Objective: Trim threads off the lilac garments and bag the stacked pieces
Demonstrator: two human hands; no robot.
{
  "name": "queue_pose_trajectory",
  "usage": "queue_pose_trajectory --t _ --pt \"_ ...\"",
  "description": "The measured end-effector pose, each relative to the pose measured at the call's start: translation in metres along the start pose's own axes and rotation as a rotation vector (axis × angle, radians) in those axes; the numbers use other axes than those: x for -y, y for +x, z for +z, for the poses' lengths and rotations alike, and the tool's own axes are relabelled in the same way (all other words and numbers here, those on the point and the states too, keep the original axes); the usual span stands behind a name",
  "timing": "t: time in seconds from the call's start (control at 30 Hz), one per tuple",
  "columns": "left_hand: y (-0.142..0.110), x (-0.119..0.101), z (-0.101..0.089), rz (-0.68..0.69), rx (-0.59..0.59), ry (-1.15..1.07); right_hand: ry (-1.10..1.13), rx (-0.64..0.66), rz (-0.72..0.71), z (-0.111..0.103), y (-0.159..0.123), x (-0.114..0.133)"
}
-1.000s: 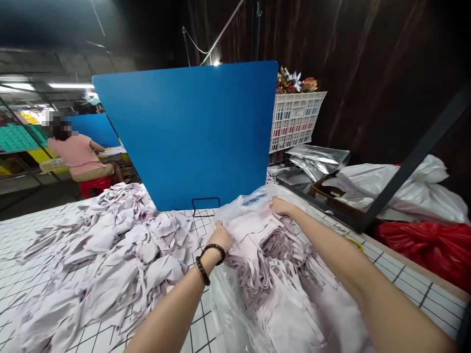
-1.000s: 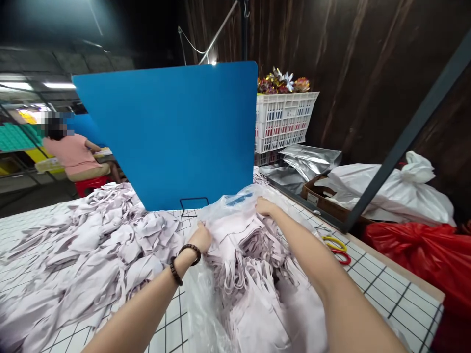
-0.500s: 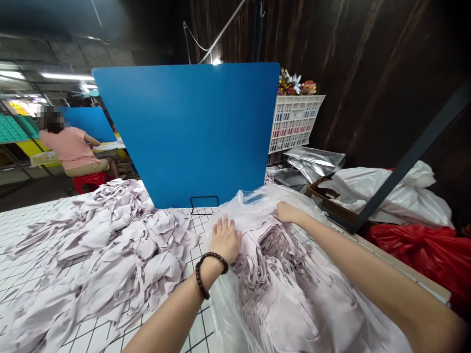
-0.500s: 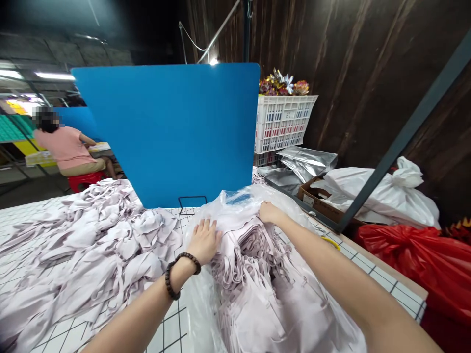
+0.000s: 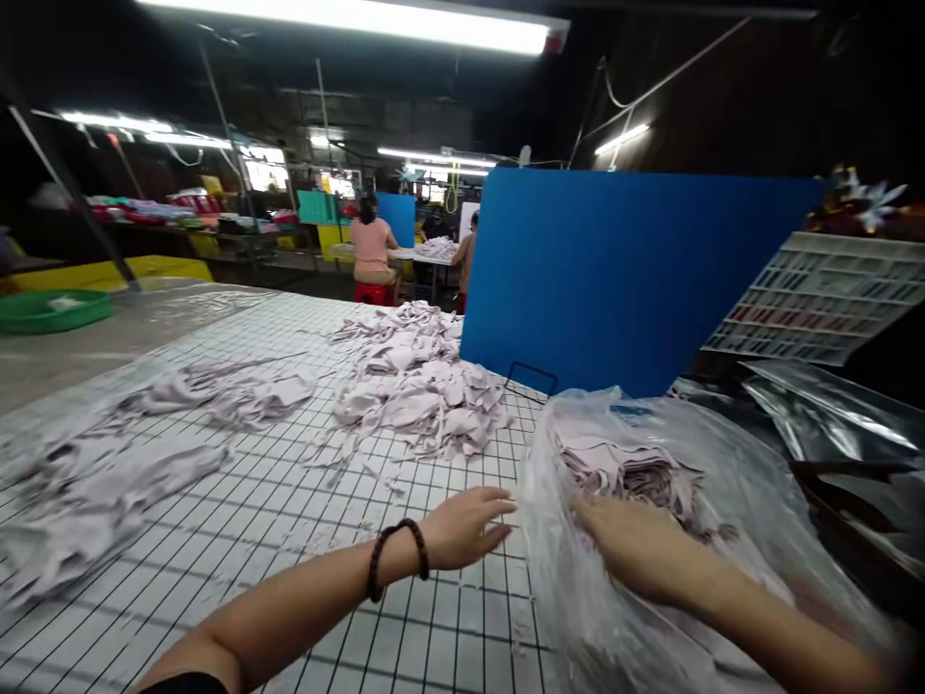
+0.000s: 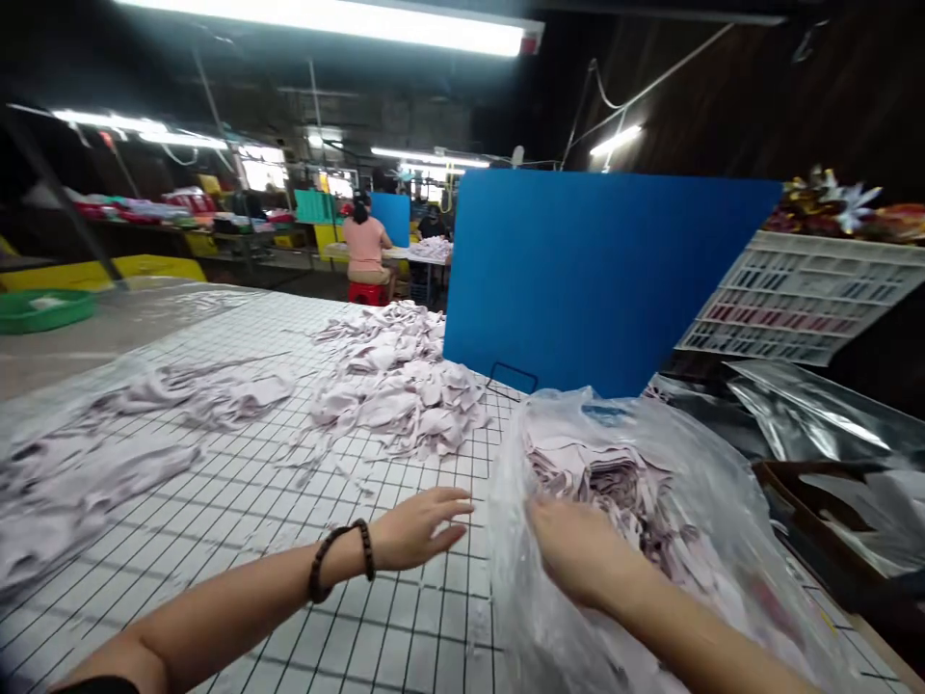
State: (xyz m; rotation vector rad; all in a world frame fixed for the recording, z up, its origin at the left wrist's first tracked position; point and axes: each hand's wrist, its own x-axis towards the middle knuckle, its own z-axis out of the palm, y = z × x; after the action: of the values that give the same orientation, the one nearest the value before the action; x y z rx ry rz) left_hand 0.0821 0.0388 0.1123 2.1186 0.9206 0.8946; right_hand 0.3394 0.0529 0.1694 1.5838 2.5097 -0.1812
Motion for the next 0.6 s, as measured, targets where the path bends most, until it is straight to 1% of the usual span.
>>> queue_pose_trajectory --t 0.07,0.1,0.13,0.2,0.23,0.33,0.43,0.5,0.53,0.6 --pt "-0.052 0.019 -0.021 -0.211 -0.092 -0.051 -0.026 0.12 -0.136 0.006 0.001 0.044" --pt "-0.077 0.029 -0.031 -0.311 -0.138 -0.07 -0.041 0.185 -0.183 0.009 0.007 0.063" --pt "-0.101 0.036 -0.039 -0.4 -0.187 -0.082 -0.046 0.244 -0.2 0.011 0.018 0.081" --pt "-0.147 0.045 -0.052 -0.512 -0.256 -0.082 -0.036 0.322 -0.181 0.014 0.053 0.112" --pt "-0.168 0.047 -0.057 -0.543 -0.277 -0.078 -0.012 0.316 -0.134 0.014 0.076 0.128" --pt "-0.226 0.051 -0.067 -0.573 -0.325 -0.078 0.025 0.218 -0.08 0.014 0.154 0.177" --pt "-0.271 0.059 -0.074 -0.568 -0.399 -0.106 0.06 0.052 -0.01 0.014 0.224 0.231" --pt "-0.29 0.066 -0.078 -0.553 -0.452 -0.139 0.072 -0.016 0.042 0.017 0.256 0.265" --pt "-0.297 0.07 -0.08 -0.536 -0.482 -0.157 0.074 -0.032 0.061 0.019 0.267 0.281" --pt "-0.305 0.074 -0.084 -0.474 -0.549 -0.191 0.066 -0.043 0.073 0.026 0.279 0.309"
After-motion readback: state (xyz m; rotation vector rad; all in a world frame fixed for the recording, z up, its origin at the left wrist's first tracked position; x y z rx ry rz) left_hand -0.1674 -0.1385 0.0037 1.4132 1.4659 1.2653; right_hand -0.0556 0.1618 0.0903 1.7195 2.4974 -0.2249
